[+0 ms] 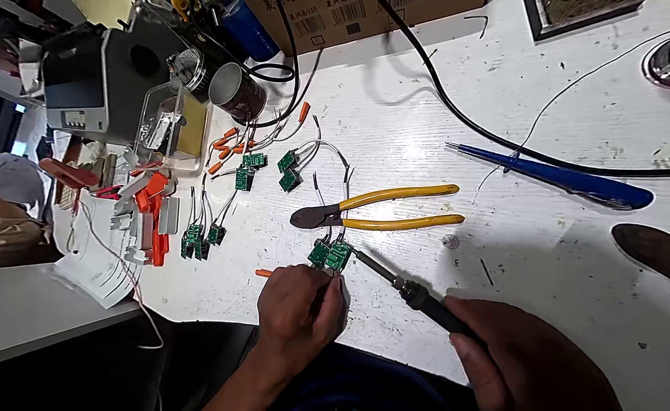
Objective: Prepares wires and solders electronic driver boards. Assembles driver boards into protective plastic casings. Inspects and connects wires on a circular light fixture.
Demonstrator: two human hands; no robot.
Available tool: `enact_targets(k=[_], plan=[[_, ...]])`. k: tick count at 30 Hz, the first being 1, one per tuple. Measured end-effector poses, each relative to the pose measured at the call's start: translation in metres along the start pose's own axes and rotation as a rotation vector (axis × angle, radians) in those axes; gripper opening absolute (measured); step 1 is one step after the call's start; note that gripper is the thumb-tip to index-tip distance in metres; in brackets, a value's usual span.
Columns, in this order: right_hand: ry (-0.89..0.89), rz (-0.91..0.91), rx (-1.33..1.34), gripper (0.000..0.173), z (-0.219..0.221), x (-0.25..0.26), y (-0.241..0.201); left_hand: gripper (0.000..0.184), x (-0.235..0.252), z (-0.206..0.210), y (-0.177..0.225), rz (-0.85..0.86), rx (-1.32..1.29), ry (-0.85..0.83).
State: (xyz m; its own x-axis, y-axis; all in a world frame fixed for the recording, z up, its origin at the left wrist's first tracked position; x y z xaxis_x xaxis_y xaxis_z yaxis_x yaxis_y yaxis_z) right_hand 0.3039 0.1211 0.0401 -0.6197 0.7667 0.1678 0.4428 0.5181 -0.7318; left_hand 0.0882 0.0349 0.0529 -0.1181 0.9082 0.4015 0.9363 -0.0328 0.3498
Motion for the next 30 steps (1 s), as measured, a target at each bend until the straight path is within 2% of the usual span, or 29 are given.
enact_targets(k=[6,11,17,23,30], plan=[[-0.008,0.000,0.013,0.031,0.000,0.000,0.001,0.021,-0.001,-0.001,-0.004,-0.029,-0.071,-0.029],[-0.013,-0.009,0.026,0.031,0.000,0.000,0.002,0.028,0.003,0.005,-0.013,-0.182,-0.075,-0.148],[-0.036,-0.013,0.018,0.032,0.002,0.000,0.003,0.019,0.005,0.009,-0.020,-0.312,-0.124,-0.190],[-0.052,-0.019,0.007,0.033,0.003,0.000,0.004,0.015,0.003,0.009,-0.023,-0.339,-0.169,-0.157],[-0.061,-0.002,0.011,0.031,0.002,0.000,0.004,0.010,-0.001,0.005,-0.020,-0.248,-0.169,-0.111]])
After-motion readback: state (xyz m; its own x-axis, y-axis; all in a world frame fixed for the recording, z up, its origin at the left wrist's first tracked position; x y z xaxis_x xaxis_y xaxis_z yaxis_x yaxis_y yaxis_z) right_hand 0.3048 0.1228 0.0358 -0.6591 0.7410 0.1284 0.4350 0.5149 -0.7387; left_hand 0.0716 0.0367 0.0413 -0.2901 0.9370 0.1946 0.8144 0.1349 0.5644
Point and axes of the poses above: each hand's wrist, its own x-axis towards the middle knuckle, its own z-axis out of the palm, y = z × x, the point moved 10 cm from there along x, towards the middle knuckle, and after that the axes turned 6 degrees about z, right-handed, at the moved point
